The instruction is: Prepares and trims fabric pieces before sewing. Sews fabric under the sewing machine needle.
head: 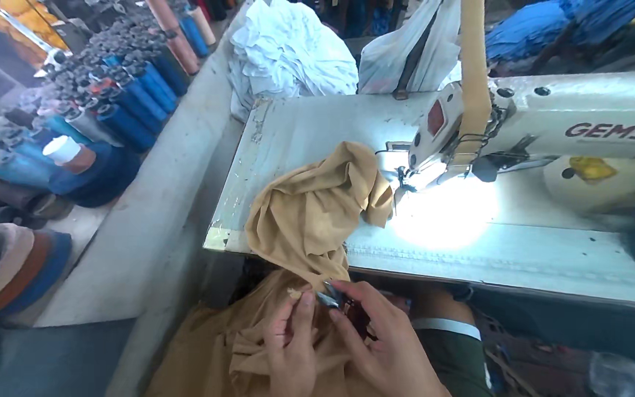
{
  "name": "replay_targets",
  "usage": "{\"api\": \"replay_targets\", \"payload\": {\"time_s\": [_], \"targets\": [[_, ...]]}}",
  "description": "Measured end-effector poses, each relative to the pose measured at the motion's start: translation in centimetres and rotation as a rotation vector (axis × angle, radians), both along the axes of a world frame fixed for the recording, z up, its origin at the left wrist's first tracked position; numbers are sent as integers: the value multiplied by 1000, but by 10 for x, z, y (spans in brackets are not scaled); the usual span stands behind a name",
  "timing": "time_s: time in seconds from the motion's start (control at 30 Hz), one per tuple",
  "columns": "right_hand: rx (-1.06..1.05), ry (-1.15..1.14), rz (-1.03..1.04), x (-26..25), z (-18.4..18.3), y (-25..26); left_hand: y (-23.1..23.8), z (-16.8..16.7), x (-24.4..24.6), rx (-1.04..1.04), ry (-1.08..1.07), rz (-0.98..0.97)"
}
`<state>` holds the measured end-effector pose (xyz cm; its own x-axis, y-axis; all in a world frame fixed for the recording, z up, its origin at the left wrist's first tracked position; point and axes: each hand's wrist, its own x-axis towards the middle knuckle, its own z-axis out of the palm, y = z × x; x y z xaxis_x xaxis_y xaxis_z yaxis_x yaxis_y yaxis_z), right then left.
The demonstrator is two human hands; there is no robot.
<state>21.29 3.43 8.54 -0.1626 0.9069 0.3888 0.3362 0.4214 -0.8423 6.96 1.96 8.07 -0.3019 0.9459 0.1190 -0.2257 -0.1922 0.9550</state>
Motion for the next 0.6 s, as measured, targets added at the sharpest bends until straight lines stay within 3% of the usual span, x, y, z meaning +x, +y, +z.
{"api": "replay_targets", "payload": {"time_s": [0.6], "targets": [[117,-115,-125,-2,-7,-4,-2,-6,6,52,104,-35]]}}
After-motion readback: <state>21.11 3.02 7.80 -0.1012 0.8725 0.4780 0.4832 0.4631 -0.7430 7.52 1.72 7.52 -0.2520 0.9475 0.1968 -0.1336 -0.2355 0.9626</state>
